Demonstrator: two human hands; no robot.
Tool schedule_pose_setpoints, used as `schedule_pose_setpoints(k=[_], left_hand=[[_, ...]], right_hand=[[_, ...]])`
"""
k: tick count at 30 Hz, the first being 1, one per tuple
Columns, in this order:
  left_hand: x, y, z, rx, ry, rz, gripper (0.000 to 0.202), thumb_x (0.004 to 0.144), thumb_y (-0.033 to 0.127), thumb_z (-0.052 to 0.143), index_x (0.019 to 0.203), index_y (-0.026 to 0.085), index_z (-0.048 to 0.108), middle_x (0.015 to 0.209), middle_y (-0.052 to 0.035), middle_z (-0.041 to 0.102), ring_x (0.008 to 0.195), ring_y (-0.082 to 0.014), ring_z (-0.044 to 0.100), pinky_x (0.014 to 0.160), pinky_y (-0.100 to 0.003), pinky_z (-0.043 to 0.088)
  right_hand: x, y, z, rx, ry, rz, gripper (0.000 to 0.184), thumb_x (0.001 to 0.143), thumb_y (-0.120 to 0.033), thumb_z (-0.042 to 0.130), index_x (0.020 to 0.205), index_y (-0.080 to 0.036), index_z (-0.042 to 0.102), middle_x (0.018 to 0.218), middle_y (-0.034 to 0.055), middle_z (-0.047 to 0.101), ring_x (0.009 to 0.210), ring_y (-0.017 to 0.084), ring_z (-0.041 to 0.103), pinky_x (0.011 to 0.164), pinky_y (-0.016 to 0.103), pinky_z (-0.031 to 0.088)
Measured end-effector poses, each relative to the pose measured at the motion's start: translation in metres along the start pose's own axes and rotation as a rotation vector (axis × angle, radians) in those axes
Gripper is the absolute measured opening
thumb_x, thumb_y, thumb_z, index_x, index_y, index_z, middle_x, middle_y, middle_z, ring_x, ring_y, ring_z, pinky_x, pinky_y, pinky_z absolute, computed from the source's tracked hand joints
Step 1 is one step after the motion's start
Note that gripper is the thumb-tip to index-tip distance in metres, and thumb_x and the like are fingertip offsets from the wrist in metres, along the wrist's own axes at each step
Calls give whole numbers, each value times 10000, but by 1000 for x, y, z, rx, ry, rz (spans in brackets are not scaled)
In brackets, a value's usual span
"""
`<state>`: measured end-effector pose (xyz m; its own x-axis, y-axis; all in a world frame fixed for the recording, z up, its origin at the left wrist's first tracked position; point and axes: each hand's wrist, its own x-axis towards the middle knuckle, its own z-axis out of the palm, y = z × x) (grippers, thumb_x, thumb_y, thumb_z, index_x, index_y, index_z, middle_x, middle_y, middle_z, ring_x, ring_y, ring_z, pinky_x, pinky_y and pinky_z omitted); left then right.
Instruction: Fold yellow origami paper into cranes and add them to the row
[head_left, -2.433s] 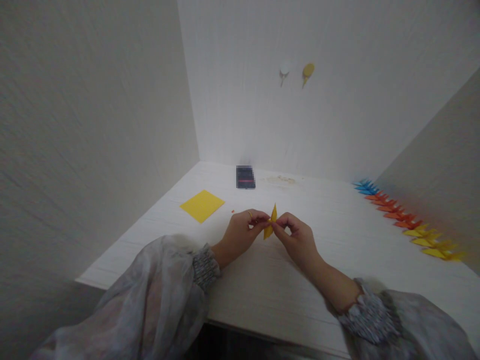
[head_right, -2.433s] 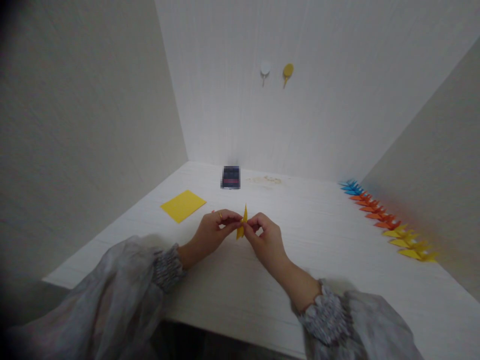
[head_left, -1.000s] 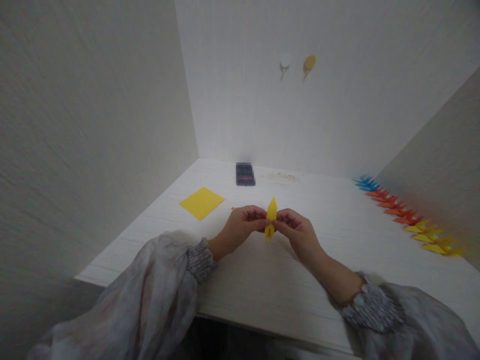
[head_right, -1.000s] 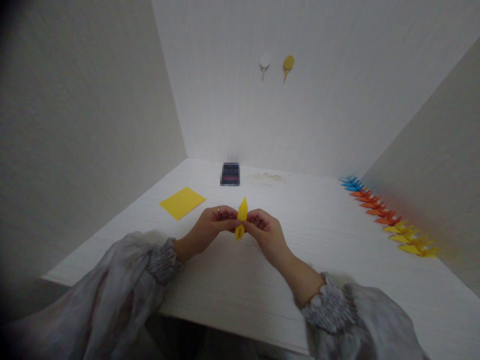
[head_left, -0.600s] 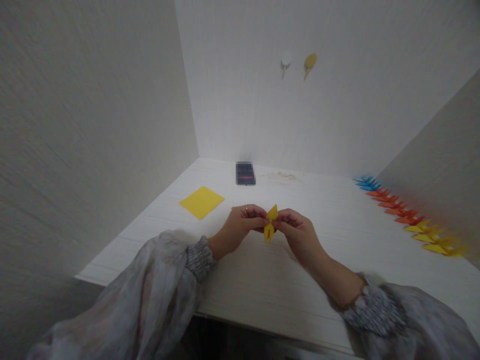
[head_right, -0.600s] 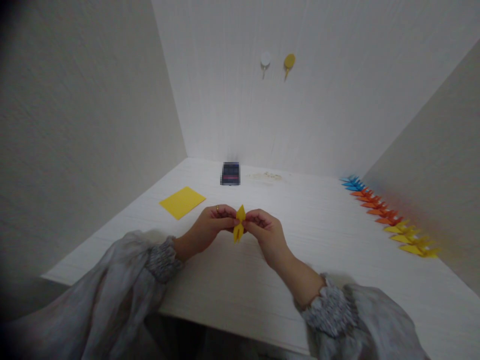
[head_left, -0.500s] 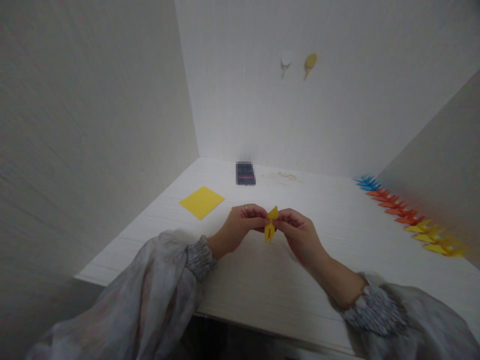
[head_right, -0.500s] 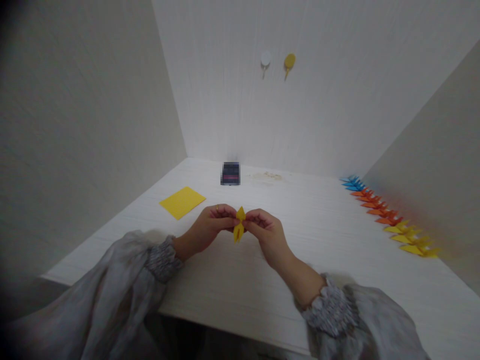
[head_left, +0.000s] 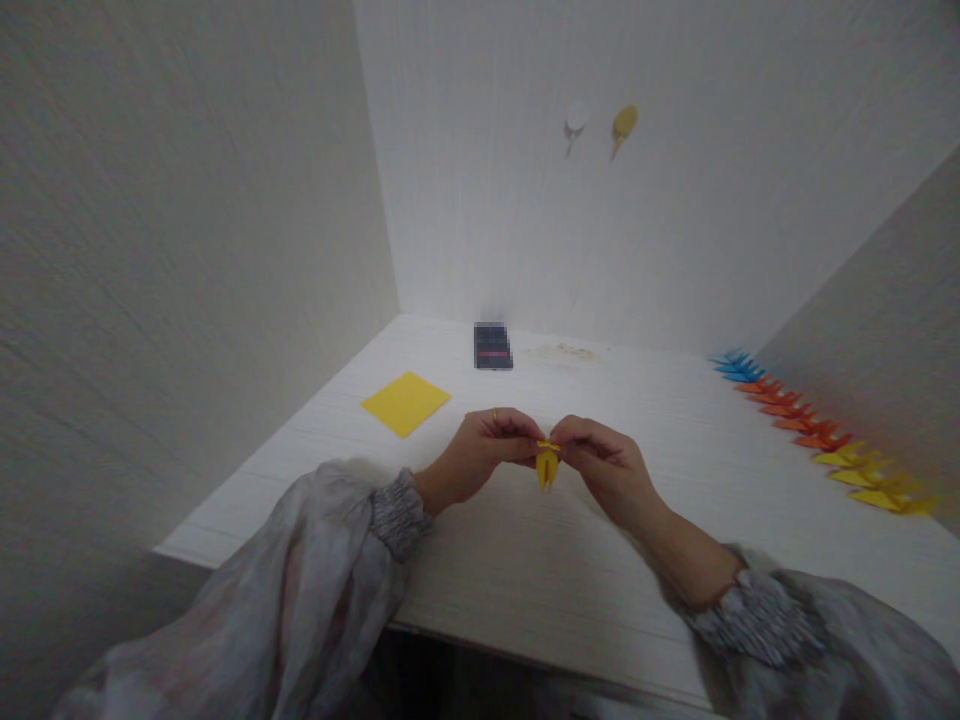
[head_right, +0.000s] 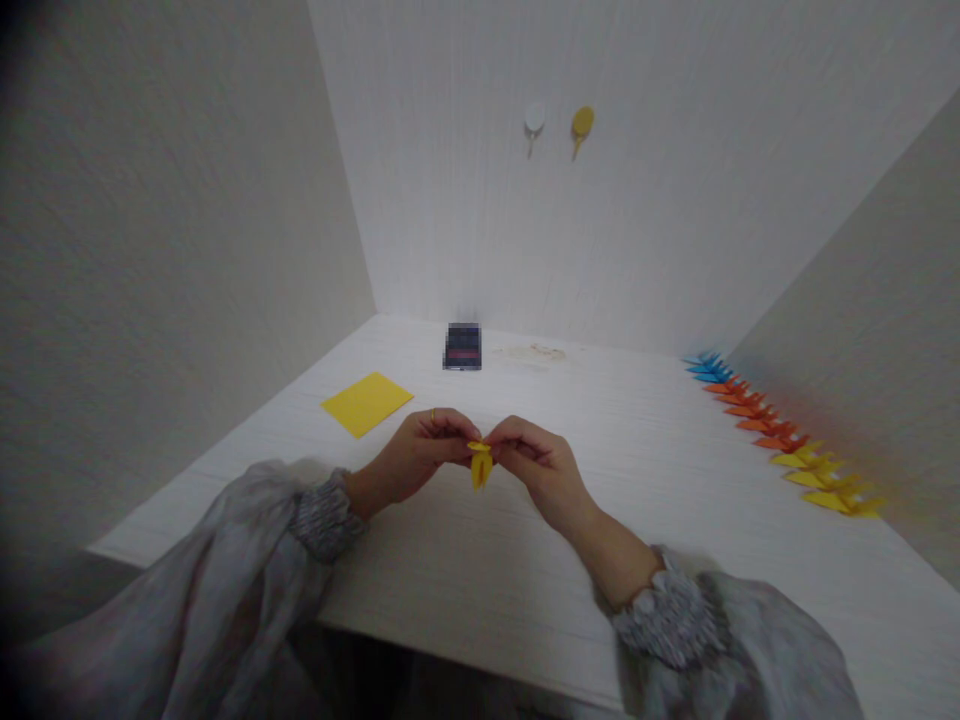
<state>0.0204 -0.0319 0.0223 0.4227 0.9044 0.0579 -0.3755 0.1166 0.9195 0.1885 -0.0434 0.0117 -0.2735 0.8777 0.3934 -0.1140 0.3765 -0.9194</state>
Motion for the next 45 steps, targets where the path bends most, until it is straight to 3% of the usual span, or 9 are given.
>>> schedule_pose_setpoints(k=[14,21,30,38,45], left_hand=[[-3,1,-5,96,-99,36,122,620,171,669,729,118,655,697,-28,649,666,-125,610,668,-271,497],[-2,2,-1,193,-21,97,220,524,197,745,672,107,609,658,-8,625,608,-93,571,621,-245,482],[0,0,-2,211,-10,140,321,518,177,752,737,125,524,690,5,611,641,-88,576,634,-243,476],[1,0,-1,223,11,115,384,512,169,754,772,141,472,685,13,612,623,-91,591,618,-240,481],[2,0,-2,228,55,109,401,527,194,751,797,149,458,648,30,608,575,-76,572,589,-217,455]], right_hand=[[-1,-1,-4,-75,-85,-89,107,777,-256,537,774,-213,635,778,34,572,746,168,541,670,321,441],[2,-5,4,-168,-61,-126,55,720,-251,613,730,-203,588,713,19,544,693,145,524,622,298,447],[3,7,4,-20,40,-27,347,668,-258,674,948,-234,470,725,-12,549,673,120,544,609,267,467],[2,6,4,-13,75,13,258,656,-210,683,871,-220,540,723,-14,571,684,113,549,618,249,463],[3,2,4,-149,29,129,127,715,-302,625,801,-207,625,764,20,630,724,147,577,675,290,456]])
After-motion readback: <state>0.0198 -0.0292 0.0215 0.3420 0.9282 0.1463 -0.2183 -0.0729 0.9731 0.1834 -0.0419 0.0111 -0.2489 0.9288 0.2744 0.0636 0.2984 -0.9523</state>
